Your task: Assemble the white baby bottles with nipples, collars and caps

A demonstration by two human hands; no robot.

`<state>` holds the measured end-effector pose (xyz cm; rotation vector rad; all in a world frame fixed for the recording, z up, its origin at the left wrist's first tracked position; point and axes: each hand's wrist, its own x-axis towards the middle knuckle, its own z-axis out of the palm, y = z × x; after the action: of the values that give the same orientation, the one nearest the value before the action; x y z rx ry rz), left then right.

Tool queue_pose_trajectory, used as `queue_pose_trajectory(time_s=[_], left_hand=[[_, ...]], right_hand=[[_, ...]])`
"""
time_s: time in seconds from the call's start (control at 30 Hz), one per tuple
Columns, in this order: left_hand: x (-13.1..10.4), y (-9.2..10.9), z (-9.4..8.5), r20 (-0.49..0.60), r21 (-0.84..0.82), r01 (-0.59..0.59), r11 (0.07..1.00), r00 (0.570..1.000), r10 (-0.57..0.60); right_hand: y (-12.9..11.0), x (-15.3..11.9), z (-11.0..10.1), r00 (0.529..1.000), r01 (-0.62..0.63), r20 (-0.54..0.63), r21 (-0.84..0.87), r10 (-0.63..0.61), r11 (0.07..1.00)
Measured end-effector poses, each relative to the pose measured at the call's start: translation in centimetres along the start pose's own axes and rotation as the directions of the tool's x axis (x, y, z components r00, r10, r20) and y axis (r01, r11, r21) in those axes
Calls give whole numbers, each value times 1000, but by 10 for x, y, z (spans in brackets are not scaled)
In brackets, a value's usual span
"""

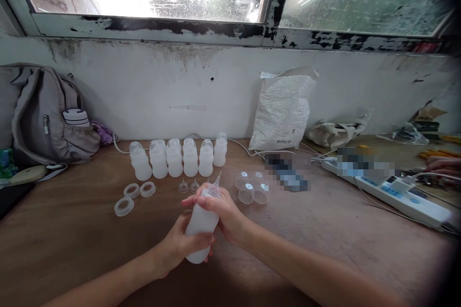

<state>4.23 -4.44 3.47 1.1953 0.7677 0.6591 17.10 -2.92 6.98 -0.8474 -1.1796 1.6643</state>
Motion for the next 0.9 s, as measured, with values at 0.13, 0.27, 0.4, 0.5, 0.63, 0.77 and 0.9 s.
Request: queue_pose_trajectory(time_s=[0.13,0.27,0.4,0.5,0.63,0.77,0.9], left_hand=[[4,-7,-2,-59,181,-107,978,991,120],[5,-10,-4,-89,290,-157,944,978,190],[4,-8,-4,-122,394,-167,904,965,232],[7,-10,-7,-163,473,-194,860,940,301],[17,-13,-13,-238,412,-193,891,921,309],[21,-10,-17,-320,275,-105,956,928,193],[19,-4,-17,-344,132,-36,991,935,80]], right_hand=[[2,0,0,994,106,13,0,-106,994],[5,-1,-1,989,126,-73,-24,-127,992],[8,-2,-1,982,145,-107,-89,-155,985],[12,2,-4,977,167,-97,-191,-187,967],[8,12,-14,981,139,-63,-423,-182,895],[-17,21,-33,935,306,28,-565,-353,766],[-47,28,-70,953,150,-44,-789,-299,596]])
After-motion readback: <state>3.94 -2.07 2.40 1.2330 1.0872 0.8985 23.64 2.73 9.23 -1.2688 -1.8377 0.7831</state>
